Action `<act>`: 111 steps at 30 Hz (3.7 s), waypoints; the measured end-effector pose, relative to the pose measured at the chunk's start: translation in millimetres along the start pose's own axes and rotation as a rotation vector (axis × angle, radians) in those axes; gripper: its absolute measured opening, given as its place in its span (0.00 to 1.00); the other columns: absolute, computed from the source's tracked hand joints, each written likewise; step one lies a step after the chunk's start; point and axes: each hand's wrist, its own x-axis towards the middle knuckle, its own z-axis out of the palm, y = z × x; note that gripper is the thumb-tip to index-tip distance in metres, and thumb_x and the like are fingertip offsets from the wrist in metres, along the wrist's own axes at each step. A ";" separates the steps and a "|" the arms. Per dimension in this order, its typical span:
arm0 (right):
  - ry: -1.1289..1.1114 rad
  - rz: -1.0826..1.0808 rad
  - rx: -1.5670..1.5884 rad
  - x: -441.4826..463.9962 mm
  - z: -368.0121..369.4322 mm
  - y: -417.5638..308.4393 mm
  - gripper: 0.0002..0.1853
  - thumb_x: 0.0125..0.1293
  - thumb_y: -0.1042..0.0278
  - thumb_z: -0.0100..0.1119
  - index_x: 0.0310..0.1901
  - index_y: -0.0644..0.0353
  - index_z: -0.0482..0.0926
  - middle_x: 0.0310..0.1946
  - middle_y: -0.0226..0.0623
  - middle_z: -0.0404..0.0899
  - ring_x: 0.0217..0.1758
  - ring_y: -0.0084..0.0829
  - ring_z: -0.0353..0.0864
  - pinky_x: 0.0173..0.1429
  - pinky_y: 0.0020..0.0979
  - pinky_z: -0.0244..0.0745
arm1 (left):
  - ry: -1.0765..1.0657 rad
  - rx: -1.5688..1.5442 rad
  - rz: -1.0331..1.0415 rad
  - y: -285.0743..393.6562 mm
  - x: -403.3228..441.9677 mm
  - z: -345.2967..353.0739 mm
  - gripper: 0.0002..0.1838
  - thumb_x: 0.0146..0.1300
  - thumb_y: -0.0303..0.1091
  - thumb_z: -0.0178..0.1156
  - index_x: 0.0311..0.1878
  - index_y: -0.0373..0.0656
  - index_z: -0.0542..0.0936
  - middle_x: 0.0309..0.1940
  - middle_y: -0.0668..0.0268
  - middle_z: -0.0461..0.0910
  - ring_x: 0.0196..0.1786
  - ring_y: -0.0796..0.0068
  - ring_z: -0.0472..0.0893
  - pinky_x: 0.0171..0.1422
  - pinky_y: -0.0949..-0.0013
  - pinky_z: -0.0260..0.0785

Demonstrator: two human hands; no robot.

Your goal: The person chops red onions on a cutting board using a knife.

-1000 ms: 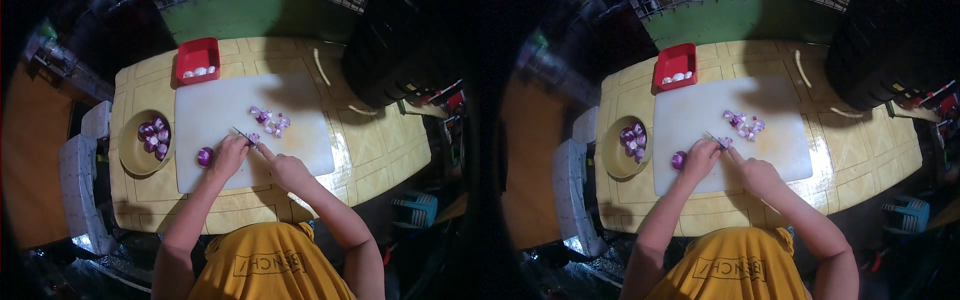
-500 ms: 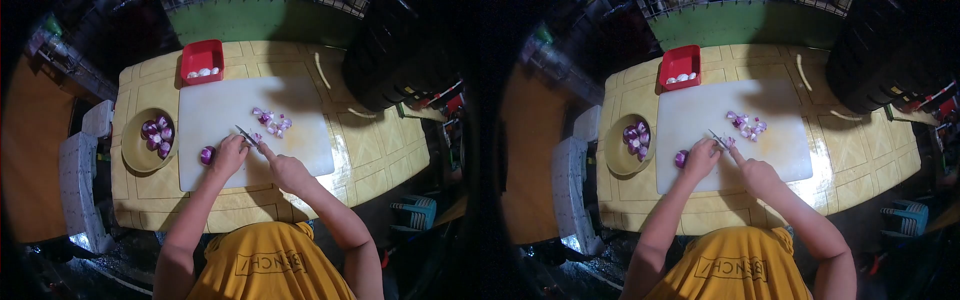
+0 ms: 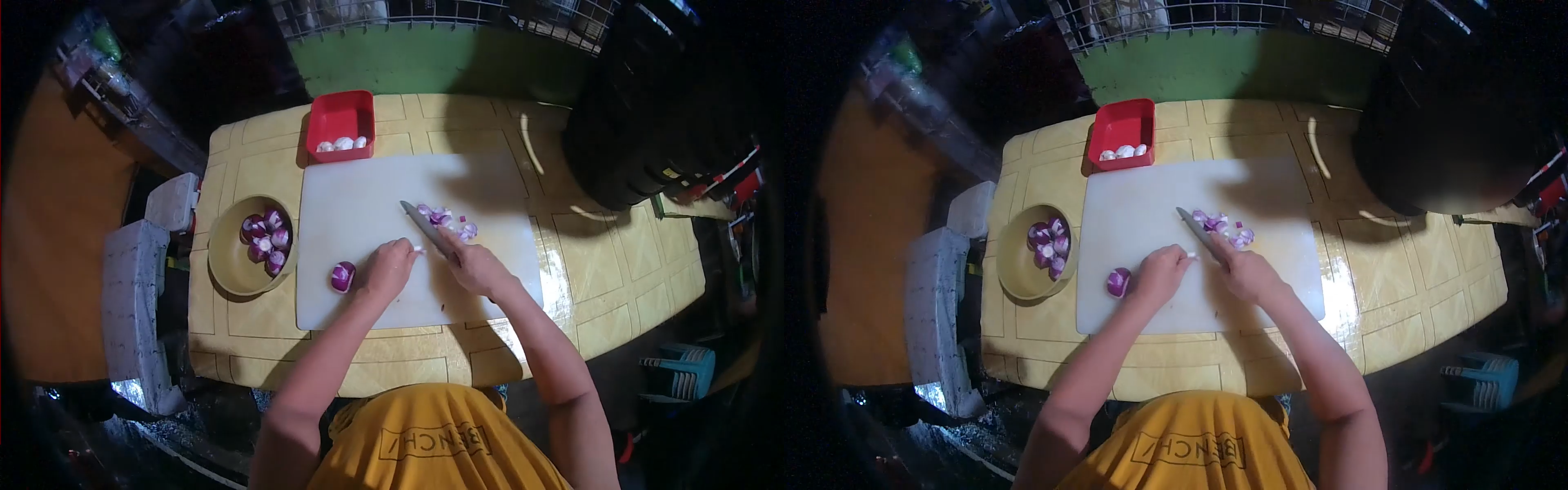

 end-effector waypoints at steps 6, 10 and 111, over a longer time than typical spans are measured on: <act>0.135 0.041 -0.213 -28.7 -30.0 -10.0 0.20 0.69 0.70 0.54 0.62 0.61 0.69 0.37 0.53 0.86 0.39 0.56 0.88 0.44 0.52 0.82 | 0.156 0.341 0.484 42.1 3.9 -4.7 0.41 0.55 0.34 0.67 0.76 0.50 0.71 0.73 0.52 0.68 0.81 0.51 0.60 0.82 0.34 0.48; 0.201 0.036 -0.361 -49.2 -35.2 -3.5 0.15 0.67 0.70 0.56 0.53 0.60 0.70 0.34 0.48 0.86 0.35 0.53 0.88 0.40 0.50 0.83 | -0.135 0.328 0.554 49.9 17.6 -5.0 0.41 0.52 0.37 0.71 0.74 0.49 0.73 0.80 0.51 0.59 0.85 0.49 0.50 0.85 0.28 0.36; -0.183 -0.055 -0.177 -58.4 8.6 -28.1 0.38 0.69 0.73 0.54 0.80 0.51 0.54 0.36 0.50 0.86 0.37 0.51 0.88 0.41 0.48 0.82 | -0.896 -0.295 -0.118 -9.0 35.0 -77.5 0.22 0.69 0.32 0.68 0.64 0.39 0.78 0.42 0.58 0.88 0.40 0.76 0.86 0.47 0.68 0.78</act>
